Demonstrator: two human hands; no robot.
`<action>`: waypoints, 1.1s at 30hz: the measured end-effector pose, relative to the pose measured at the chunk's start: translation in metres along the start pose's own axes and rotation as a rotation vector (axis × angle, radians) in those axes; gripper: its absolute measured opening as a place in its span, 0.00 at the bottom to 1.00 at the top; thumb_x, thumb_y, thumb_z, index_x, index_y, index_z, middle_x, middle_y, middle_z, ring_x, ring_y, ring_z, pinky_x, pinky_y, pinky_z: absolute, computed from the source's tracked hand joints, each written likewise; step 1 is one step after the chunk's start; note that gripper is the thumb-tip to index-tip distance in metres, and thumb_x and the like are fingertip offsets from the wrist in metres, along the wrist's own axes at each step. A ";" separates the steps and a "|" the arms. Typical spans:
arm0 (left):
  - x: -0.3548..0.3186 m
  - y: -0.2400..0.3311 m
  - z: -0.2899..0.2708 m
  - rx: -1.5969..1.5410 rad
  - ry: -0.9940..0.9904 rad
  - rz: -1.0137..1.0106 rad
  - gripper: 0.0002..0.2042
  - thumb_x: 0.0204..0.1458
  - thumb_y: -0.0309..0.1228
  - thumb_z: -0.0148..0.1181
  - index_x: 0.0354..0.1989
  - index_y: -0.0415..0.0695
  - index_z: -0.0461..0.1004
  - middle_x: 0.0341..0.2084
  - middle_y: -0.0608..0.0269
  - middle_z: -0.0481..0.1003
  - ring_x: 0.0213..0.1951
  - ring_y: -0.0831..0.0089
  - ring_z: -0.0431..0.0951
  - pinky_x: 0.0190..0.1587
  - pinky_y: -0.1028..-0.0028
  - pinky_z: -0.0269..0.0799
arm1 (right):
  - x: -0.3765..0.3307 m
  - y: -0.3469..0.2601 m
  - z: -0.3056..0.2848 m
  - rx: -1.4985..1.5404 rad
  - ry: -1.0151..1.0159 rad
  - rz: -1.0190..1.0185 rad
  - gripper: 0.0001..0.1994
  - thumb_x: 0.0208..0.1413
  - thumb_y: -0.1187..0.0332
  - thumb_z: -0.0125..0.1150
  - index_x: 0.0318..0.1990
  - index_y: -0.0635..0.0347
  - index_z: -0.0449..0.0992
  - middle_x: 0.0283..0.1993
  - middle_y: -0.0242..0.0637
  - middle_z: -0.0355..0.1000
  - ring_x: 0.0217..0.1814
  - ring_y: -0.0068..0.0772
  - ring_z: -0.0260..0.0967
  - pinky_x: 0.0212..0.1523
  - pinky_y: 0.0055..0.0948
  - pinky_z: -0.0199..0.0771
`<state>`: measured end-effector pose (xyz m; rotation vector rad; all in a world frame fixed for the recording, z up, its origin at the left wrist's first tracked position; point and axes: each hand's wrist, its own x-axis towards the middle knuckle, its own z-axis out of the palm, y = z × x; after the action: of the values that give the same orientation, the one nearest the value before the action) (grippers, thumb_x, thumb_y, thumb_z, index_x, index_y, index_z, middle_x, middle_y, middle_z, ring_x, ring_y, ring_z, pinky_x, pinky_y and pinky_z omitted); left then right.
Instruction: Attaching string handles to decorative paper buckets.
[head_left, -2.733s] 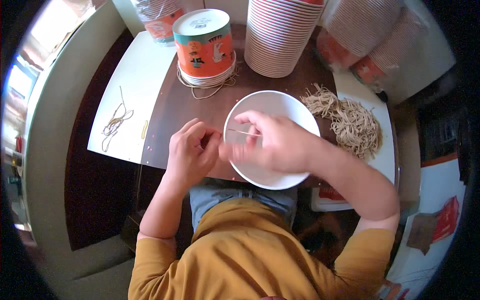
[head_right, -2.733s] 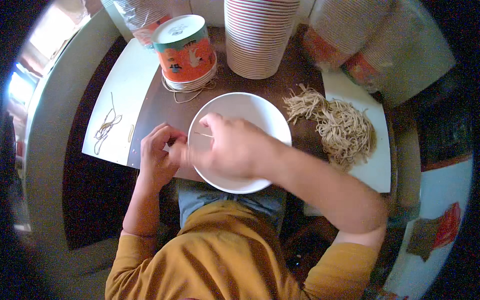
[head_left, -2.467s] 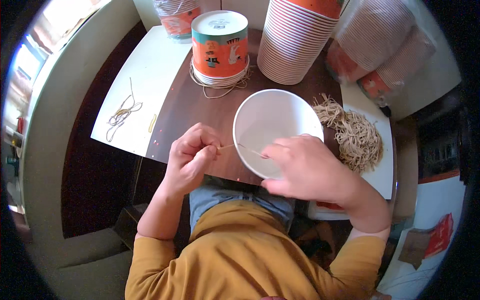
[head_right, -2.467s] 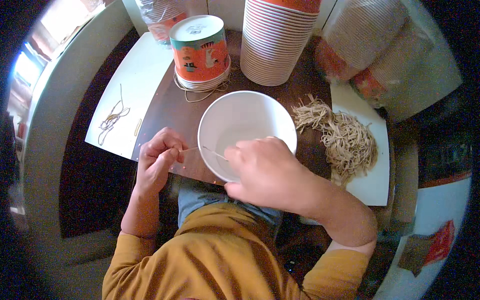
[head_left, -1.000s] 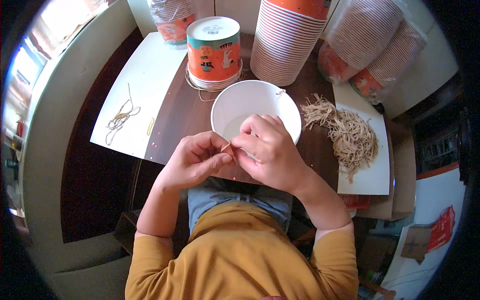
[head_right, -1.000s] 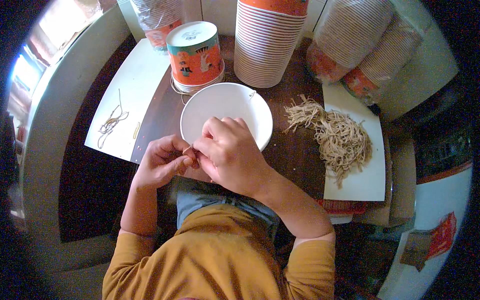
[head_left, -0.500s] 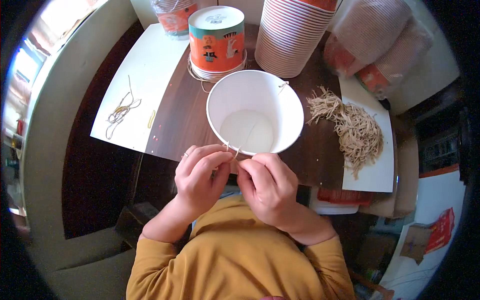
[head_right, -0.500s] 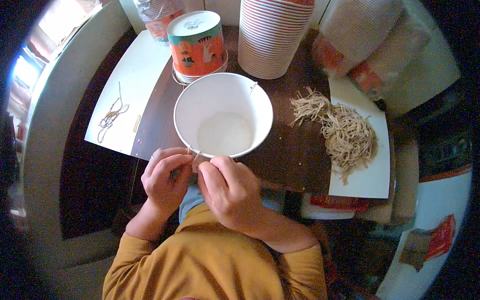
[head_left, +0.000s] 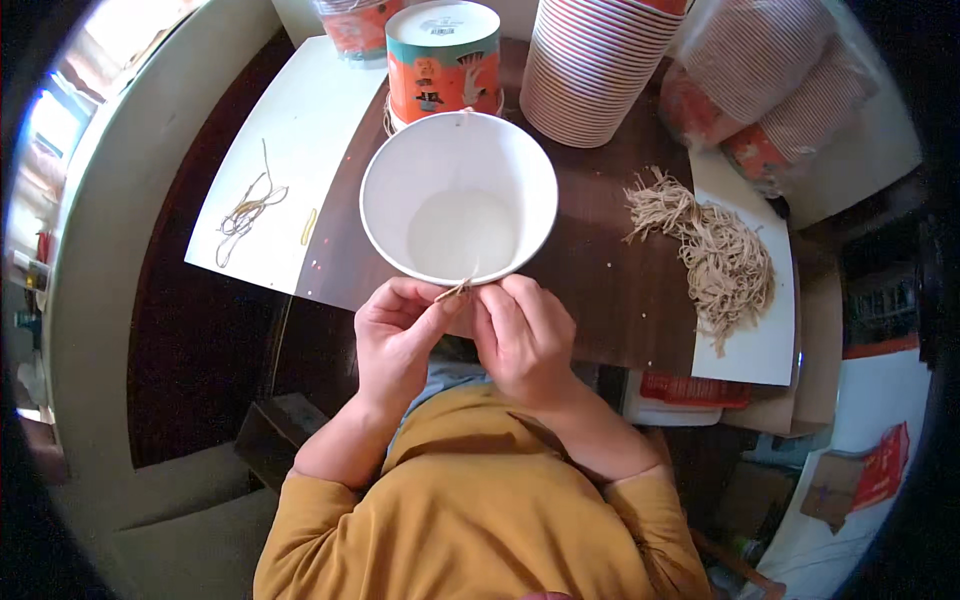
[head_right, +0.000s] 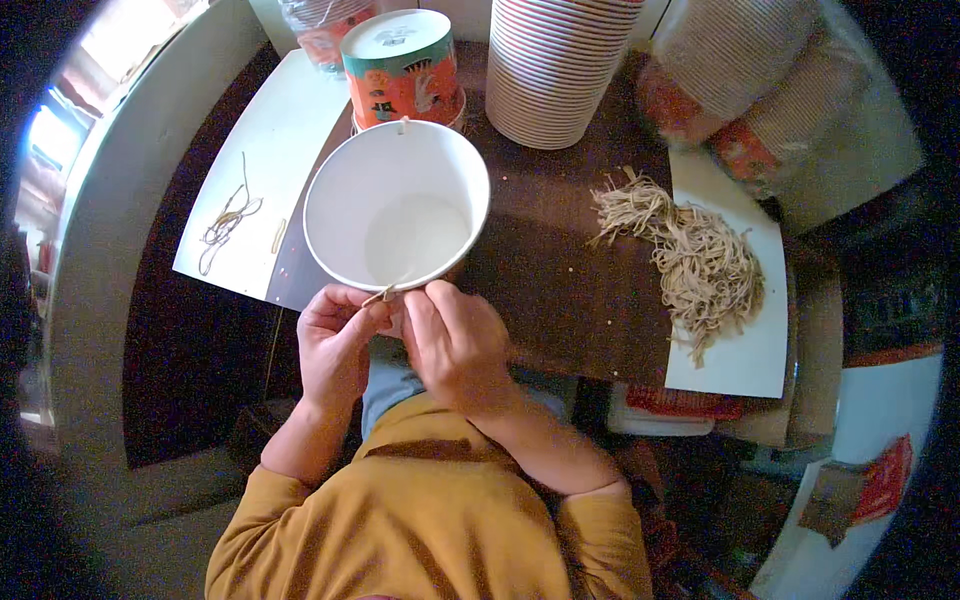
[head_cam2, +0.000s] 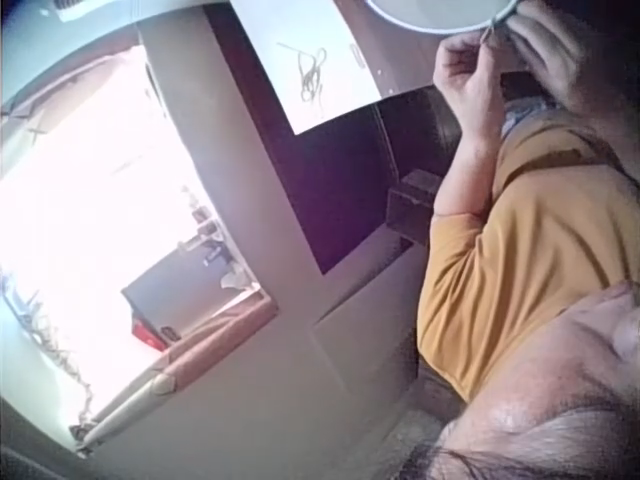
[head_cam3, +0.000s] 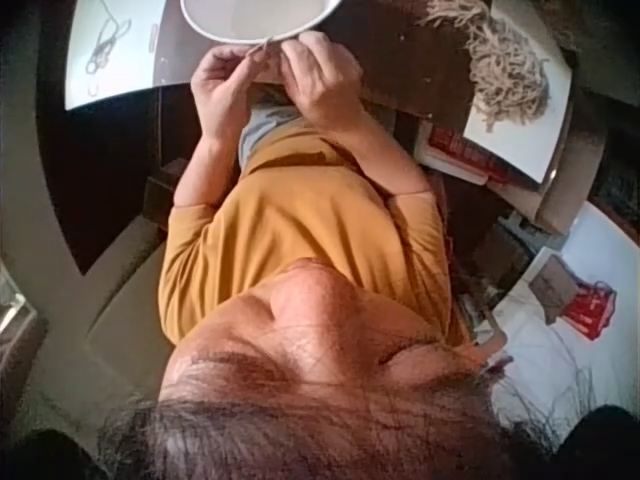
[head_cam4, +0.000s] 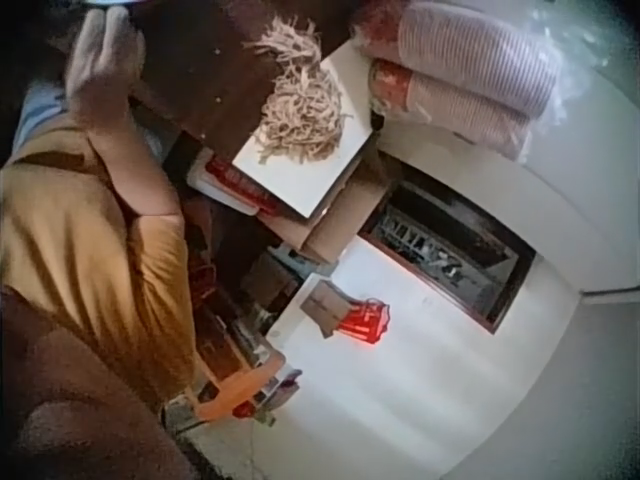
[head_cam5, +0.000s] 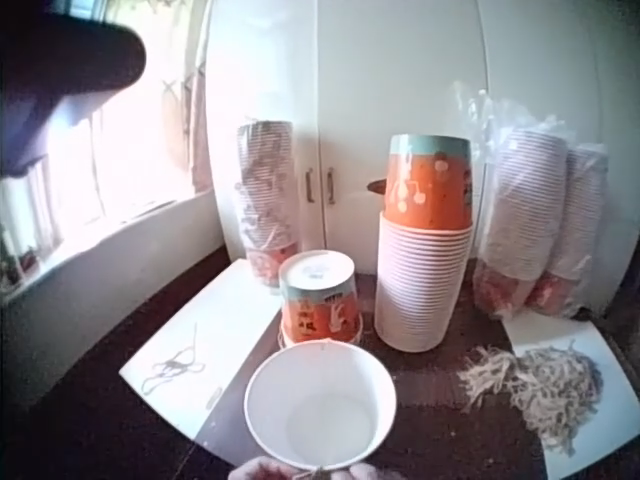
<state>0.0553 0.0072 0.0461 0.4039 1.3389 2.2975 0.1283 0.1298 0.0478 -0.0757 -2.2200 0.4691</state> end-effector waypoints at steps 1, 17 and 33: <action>0.001 0.000 0.000 -0.021 0.003 -0.011 0.04 0.50 0.18 0.60 0.33 0.35 0.72 0.31 0.57 0.78 0.34 0.76 0.78 0.40 0.78 0.75 | 0.001 0.001 0.003 0.001 0.000 0.001 0.10 0.43 0.79 0.62 0.36 0.63 0.73 0.32 0.38 0.68 0.28 0.37 0.69 0.27 0.31 0.69; -0.001 0.010 -0.008 0.215 0.074 0.088 0.04 0.49 0.19 0.62 0.32 0.34 0.73 0.27 0.60 0.77 0.28 0.77 0.77 0.33 0.79 0.74 | 0.002 -0.006 0.026 1.773 -0.234 1.158 0.09 0.56 0.71 0.54 0.43 0.63 0.75 0.38 0.37 0.76 0.40 0.27 0.73 0.49 0.33 0.72; 0.005 0.016 -0.012 1.141 -0.028 0.864 0.07 0.42 0.16 0.64 0.30 0.38 0.75 0.24 0.56 0.76 0.25 0.66 0.77 0.29 0.74 0.73 | 0.010 -0.009 0.011 1.324 -0.257 0.961 0.09 0.57 0.70 0.55 0.40 0.66 0.77 0.38 0.31 0.74 0.40 0.19 0.70 0.44 0.22 0.72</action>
<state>0.0419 -0.0062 0.0547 1.5961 2.7465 1.7104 0.1143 0.1201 0.0516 -0.3782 -1.5313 2.4304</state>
